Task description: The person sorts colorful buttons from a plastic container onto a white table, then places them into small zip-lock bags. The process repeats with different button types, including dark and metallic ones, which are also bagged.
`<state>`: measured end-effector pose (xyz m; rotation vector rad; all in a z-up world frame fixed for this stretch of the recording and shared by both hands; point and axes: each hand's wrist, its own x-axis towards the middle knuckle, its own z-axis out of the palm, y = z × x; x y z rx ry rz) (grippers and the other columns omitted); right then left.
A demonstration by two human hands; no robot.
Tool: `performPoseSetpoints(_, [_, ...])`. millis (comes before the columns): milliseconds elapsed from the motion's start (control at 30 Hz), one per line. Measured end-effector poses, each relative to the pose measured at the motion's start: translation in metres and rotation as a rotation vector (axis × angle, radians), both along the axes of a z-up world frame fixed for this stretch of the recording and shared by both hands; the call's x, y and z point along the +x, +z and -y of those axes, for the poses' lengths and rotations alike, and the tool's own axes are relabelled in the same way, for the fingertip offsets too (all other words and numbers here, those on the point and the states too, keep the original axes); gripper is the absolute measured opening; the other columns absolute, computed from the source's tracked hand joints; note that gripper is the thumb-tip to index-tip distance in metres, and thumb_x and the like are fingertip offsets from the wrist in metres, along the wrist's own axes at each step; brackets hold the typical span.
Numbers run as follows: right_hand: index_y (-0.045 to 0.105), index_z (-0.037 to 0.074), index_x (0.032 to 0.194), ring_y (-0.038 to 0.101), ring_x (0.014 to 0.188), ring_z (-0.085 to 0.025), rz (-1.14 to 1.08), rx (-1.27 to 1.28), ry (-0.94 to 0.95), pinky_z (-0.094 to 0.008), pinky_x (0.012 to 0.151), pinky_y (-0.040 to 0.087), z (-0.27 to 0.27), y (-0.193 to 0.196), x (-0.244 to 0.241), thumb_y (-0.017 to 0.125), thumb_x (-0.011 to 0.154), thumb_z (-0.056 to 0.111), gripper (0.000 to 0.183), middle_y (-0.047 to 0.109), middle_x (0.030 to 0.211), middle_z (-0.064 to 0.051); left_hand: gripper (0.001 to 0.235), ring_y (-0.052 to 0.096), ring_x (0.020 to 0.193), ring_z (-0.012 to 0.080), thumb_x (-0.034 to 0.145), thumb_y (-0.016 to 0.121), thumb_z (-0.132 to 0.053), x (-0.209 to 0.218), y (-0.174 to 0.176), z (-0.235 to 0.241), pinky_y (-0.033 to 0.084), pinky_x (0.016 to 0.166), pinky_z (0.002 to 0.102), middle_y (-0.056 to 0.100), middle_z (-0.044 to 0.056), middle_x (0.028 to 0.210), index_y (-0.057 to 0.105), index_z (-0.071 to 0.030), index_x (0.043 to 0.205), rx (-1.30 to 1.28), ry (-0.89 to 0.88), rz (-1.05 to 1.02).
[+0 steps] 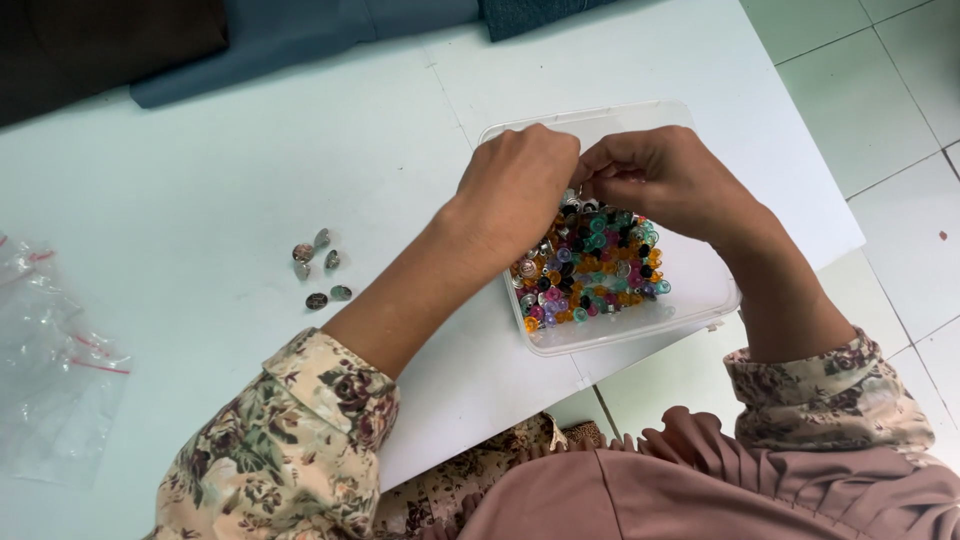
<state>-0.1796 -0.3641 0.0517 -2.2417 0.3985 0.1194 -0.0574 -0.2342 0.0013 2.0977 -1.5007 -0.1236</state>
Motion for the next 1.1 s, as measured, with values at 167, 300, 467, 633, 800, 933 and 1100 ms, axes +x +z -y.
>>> performPoseSetpoints(167, [0.074, -0.009, 0.104, 0.073, 0.079, -0.026, 0.141, 0.37, -0.019, -0.035, 0.075, 0.063, 0.017, -0.004, -0.002, 0.064, 0.09, -0.011, 0.017, 0.075, 0.087, -0.022, 0.027, 0.067, 0.058, 0.0172, 0.087, 0.062, 0.002, 0.018, 0.061, -0.028, 0.055, 0.053, 0.029, 0.072, 0.01, 0.07, 0.073, -0.004, 0.111, 0.021, -0.037, -0.673])
performPoseSetpoints(300, [0.073, -0.008, 0.108, 0.076, 0.086, -0.027, 0.111, 0.525, -0.02, -0.032, 0.075, 0.064, 0.022, -0.001, -0.002, 0.062, 0.093, -0.009, 0.018, 0.076, 0.093, -0.021, 0.035, 0.069, 0.062, 0.0098, 0.087, 0.061, -0.002, 0.022, 0.071, -0.034, 0.054, 0.055, 0.021, 0.074, 0.004, 0.076, 0.073, -0.013, 0.117, 0.115, 0.089, -0.923])
performPoseSetpoints(467, [0.07, -0.009, 0.108, 0.074, 0.087, -0.029, 0.195, 0.577, -0.048, -0.031, 0.077, 0.062, 0.027, -0.004, -0.003, 0.057, 0.096, -0.009, 0.018, 0.073, 0.093, -0.023, 0.024, 0.071, 0.075, 0.0229, 0.087, 0.065, -0.003, 0.013, 0.032, -0.011, 0.056, 0.069, 0.038, 0.074, 0.007, 0.087, 0.079, -0.014, 0.104, 0.217, 0.078, -0.51])
performPoseSetpoints(633, [0.07, -0.007, 0.112, 0.073, 0.084, -0.023, 0.278, 0.549, -0.175, -0.026, 0.081, 0.062, 0.023, -0.004, -0.003, 0.067, 0.094, -0.001, 0.02, 0.072, 0.09, -0.018, 0.016, 0.066, 0.068, 0.0338, 0.082, 0.065, 0.006, -0.007, 0.004, 0.012, 0.052, 0.057, 0.045, 0.065, 0.01, 0.077, 0.063, -0.01, 0.081, 0.498, 0.056, -0.125])
performPoseSetpoints(800, [0.07, -0.005, 0.111, 0.073, 0.087, -0.022, 0.266, 0.503, -0.128, -0.027, 0.081, 0.059, 0.023, -0.007, -0.003, 0.065, 0.096, -0.004, 0.016, 0.072, 0.091, -0.017, 0.023, 0.07, 0.068, 0.0247, 0.089, 0.065, 0.001, -0.02, -0.012, 0.017, 0.053, 0.058, 0.039, 0.068, -0.003, 0.077, 0.066, -0.021, 0.087, 0.58, 0.043, 0.104])
performPoseSetpoints(933, [0.07, -0.003, 0.112, 0.072, 0.087, -0.02, 0.265, 0.481, -0.124, -0.026, 0.081, 0.06, 0.022, -0.007, -0.001, 0.066, 0.096, -0.003, 0.017, 0.072, 0.096, -0.013, 0.023, 0.071, 0.069, 0.0251, 0.087, 0.066, 0.002, -0.02, -0.017, 0.017, 0.053, 0.058, 0.04, 0.069, -0.002, 0.076, 0.066, -0.021, 0.086, 0.548, 0.038, 0.145])
performPoseSetpoints(1100, [0.071, -0.002, 0.112, 0.067, 0.08, -0.016, 0.309, 0.389, -0.131, -0.024, 0.077, 0.058, 0.027, -0.014, 0.0, 0.067, 0.097, -0.004, 0.016, 0.072, 0.095, -0.011, 0.028, 0.068, 0.077, 0.0342, 0.083, 0.061, 0.008, -0.017, -0.008, 0.005, 0.056, 0.06, 0.05, 0.065, 0.012, 0.092, 0.068, -0.012, 0.101, 0.21, 0.029, 0.065])
